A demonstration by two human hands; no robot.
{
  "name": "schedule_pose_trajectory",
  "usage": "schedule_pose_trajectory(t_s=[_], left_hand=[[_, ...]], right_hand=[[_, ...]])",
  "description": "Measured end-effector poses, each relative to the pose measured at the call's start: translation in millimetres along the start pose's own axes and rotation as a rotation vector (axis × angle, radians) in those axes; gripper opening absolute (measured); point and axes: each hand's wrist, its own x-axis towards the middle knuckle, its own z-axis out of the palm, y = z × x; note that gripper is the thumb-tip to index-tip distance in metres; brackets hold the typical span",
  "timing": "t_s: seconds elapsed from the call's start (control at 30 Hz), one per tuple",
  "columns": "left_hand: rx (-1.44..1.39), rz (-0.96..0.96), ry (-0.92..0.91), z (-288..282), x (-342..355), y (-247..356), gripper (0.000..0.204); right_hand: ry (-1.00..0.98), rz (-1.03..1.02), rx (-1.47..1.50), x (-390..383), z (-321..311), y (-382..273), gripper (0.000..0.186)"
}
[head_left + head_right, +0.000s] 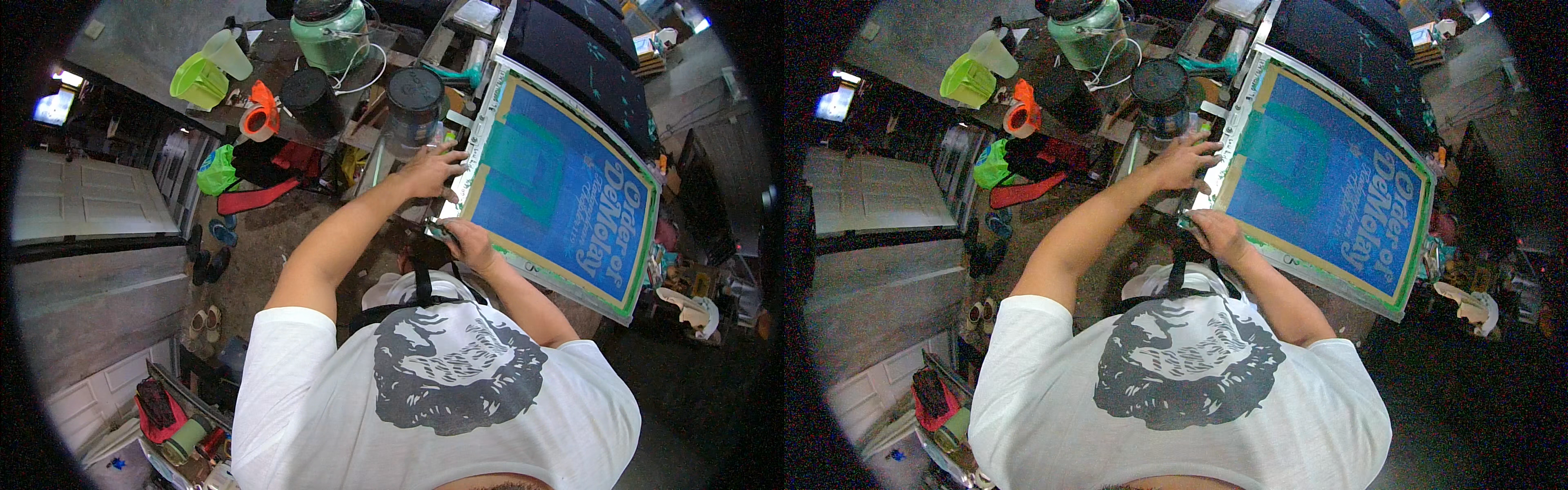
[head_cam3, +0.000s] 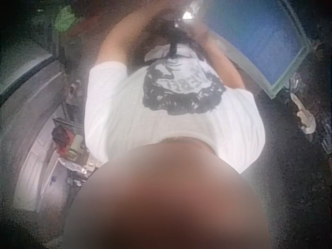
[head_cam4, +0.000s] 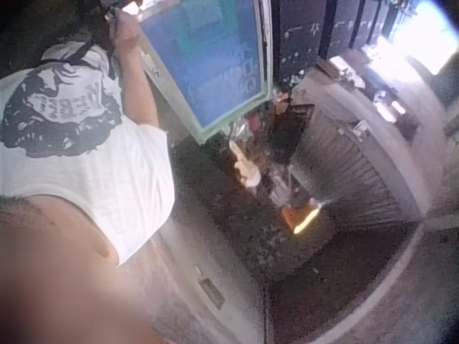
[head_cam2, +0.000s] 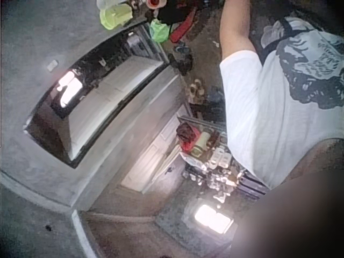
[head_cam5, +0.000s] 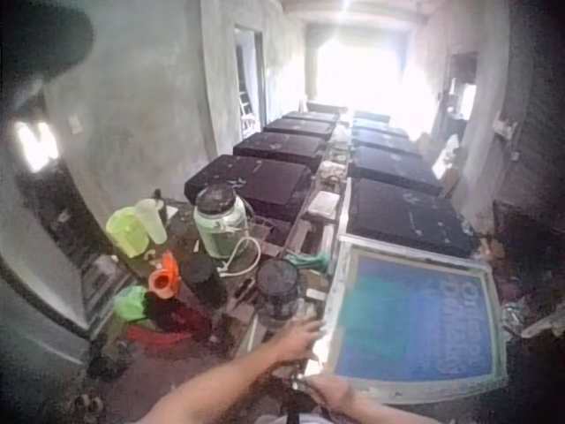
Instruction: The person holds a screen printing frame over a black t-shirt and uses a squeegee to pull green ink across the mesh, imprinting a design. They repeatedly lift and reposition the frame, then wipe the screen surface with a cloth before continuing the printing motion.
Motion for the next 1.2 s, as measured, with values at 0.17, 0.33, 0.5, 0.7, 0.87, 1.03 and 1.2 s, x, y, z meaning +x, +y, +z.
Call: schedule_pose_trajectory(t_s=[0.17, 0.33, 0.5, 0.7, 0.87, 1.03, 1.2], left_hand=[[-0.011, 0.004, 0.027, 1, -1, -1, 0.075], [0.014, 0.000, -0.013, -5, -2, 3, 0.075], [0.027, 0.019, 0.002, 1, -2, -2, 0.069], [0.149, 0.019, 0.004, 11, 1, -8, 0.064], [0.038, 0.033, 0.052, 7, 0, -7, 0.064], [0.024, 0.017, 0.012, -1, -1, -1, 0.070], [0.004, 0.017, -0.018, -5, -3, 0, 0.074]], right_hand=[[-0.049, -0.176, -0.069, -4, 3, 0, 0.037], [-0.034, -0.108, 0.034, 2, 7, -2, 0.035], [0.083, 0.290, 0.044, 13, 13, -1, 0.028], [0.284, 0.969, 0.241, 42, 13, 14, 0.030], [0.319, 0.463, 0.069, 20, 7, 11, 0.027], [0.072, 0.180, -0.006, 2, -2, 3, 0.034], [0.040, 0.082, 0.045, 4, 1, -2, 0.039]])
